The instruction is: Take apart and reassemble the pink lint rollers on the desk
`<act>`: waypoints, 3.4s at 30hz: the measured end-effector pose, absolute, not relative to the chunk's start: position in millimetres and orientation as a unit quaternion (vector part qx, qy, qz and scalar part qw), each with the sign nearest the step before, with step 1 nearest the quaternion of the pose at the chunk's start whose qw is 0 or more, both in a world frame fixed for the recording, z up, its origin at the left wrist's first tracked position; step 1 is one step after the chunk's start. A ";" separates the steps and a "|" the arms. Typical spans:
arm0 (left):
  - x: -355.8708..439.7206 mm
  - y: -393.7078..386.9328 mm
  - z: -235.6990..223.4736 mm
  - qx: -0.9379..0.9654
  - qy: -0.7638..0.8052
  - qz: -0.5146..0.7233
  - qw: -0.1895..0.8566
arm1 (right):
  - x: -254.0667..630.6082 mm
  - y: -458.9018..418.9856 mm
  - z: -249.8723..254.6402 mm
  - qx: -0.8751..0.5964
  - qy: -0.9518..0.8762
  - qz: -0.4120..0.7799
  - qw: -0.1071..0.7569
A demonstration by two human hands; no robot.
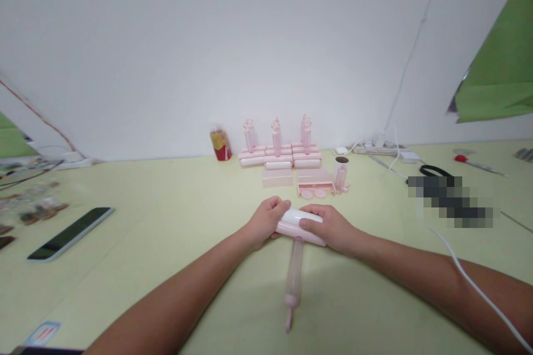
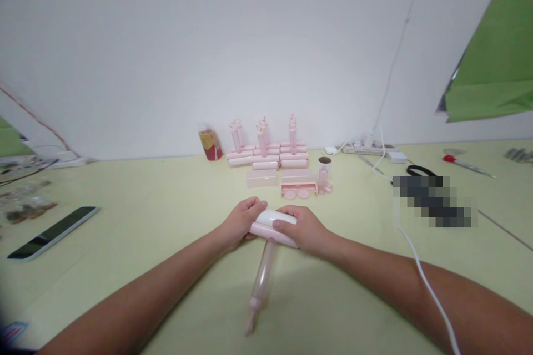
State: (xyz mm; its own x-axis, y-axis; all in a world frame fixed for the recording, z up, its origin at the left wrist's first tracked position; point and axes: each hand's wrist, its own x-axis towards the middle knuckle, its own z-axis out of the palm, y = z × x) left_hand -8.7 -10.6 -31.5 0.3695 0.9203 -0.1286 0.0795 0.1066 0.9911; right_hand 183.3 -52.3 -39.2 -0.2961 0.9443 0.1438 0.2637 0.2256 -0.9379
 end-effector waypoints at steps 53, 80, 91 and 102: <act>-14.6 -18.4 -19.0 0.633 0.499 0.322 0.497 | 165.6 -60.9 -38.0 -0.531 -0.550 0.468 0.443; -42.4 5.7 -30.2 0.725 0.523 0.297 0.335 | 191.2 -30.0 -63.3 -0.405 -0.485 0.524 0.572; -41.8 1.3 -25.6 0.718 0.427 0.389 0.388 | 199.7 -27.3 -61.1 -0.349 -0.407 0.610 0.583; -42.7 5.4 -31.1 0.690 0.397 0.414 0.442 | 204.8 -24.2 -65.8 -0.323 -0.407 0.636 0.571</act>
State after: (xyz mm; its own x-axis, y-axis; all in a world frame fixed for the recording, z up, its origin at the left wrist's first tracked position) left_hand -42.7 5.4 -31.1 0.3416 0.9138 0.2198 0.1817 -0.2937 0.9385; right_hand 204.8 -24.2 -65.8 -0.1398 0.9888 0.0530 -0.4626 -0.0179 -0.8864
